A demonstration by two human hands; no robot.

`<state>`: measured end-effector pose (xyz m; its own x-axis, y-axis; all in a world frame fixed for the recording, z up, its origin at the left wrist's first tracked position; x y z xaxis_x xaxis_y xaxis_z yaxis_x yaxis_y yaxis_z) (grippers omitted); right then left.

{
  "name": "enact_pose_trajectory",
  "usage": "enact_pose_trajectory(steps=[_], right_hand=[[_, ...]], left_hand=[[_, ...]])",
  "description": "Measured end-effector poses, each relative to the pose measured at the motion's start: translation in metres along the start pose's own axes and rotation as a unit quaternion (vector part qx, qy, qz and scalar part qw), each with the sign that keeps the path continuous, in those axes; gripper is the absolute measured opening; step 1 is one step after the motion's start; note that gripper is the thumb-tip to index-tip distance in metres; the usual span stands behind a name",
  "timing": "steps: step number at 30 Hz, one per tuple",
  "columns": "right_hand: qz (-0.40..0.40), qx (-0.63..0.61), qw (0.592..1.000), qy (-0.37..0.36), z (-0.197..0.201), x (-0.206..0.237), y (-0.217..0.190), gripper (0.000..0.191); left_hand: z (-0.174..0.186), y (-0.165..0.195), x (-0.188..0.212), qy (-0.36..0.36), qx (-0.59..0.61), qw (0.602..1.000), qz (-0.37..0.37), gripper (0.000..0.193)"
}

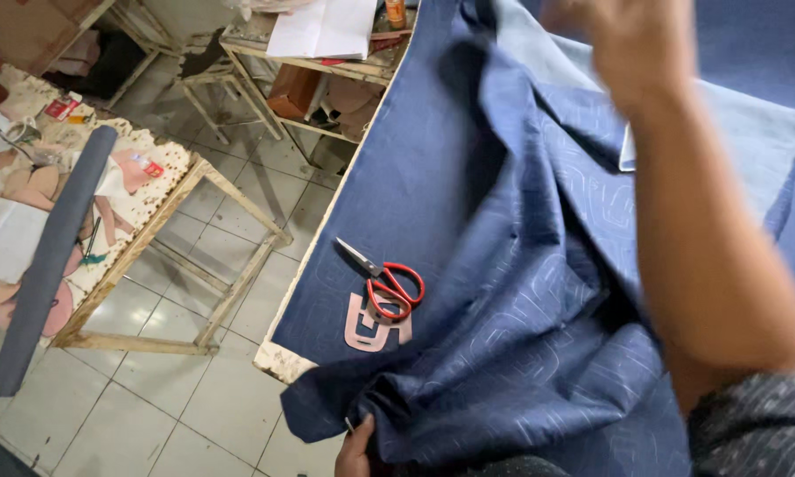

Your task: The person traces pattern outlines onto blue fabric with a marking pen, then cuts along the fabric edge with red-handled scissors. They fold and roll the cut fabric strip aside, reposition a pink pattern template on the fabric, and trace around its edges with the pen.

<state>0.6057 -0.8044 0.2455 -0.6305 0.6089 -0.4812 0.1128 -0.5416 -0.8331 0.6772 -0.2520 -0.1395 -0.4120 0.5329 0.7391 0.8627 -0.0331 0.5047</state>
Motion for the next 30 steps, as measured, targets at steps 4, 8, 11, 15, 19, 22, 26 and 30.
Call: enact_pose_trajectory(steps=[4, 8, 11, 15, 19, 22, 26, 30], right_hand=[[-0.037, 0.092, 0.987, -0.123, -0.044, 0.159, 0.005, 0.015], [-0.306, 0.159, 0.932, -0.107, -0.043, 0.313, 0.019, 0.025], [-0.318, 0.184, 0.928, 0.056, -0.02, 0.404, 0.011, 0.027], [-0.473, 0.089, 0.849, 0.216, -0.001, 0.495, 0.025, 0.034], [-0.559, -0.182, 0.792, 0.163, -0.01, 0.539, 0.036, 0.035], [-0.611, -0.314, 0.72, 0.095, -0.038, 0.555, 0.021, 0.039], [-0.491, -0.498, 0.715, -0.006, -0.056, 0.568, -0.006, 0.041], [-0.429, -0.409, 0.785, -0.181, -0.072, 0.581, -0.015, 0.042]], left_hand=[[0.001, -0.004, 0.022, -0.001, 0.03, 1.0, -0.009, 0.06], [-0.018, -0.002, 0.069, -0.033, 0.119, 0.987, 0.104, 0.057], [-0.039, -0.001, 0.096, -0.044, 0.109, 0.983, 0.139, 0.054], [-0.062, -0.005, 0.132, -0.134, 0.094, 0.968, 0.19, 0.054], [-0.086, 0.001, 0.165, -0.236, 0.013, 0.962, 0.139, 0.052], [-0.107, -0.003, 0.188, -0.277, -0.003, 0.948, 0.154, 0.052], [-0.123, -0.027, 0.199, -0.376, -0.032, 0.912, 0.161, 0.049], [-0.114, -0.056, 0.185, -0.341, -0.149, 0.897, 0.238, 0.046]])
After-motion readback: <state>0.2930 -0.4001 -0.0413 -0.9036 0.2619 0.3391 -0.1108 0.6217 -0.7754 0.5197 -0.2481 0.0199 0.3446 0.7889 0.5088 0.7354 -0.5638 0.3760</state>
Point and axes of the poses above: each hand's wrist, its own x-axis away from the middle knuckle, its own z-axis out of the back of the hand, y = z × x, the point moved 1 cm from there along -x, towards the middle knuckle, and after that the axes turned 9 degrees about -y, right-handed, at the moved point
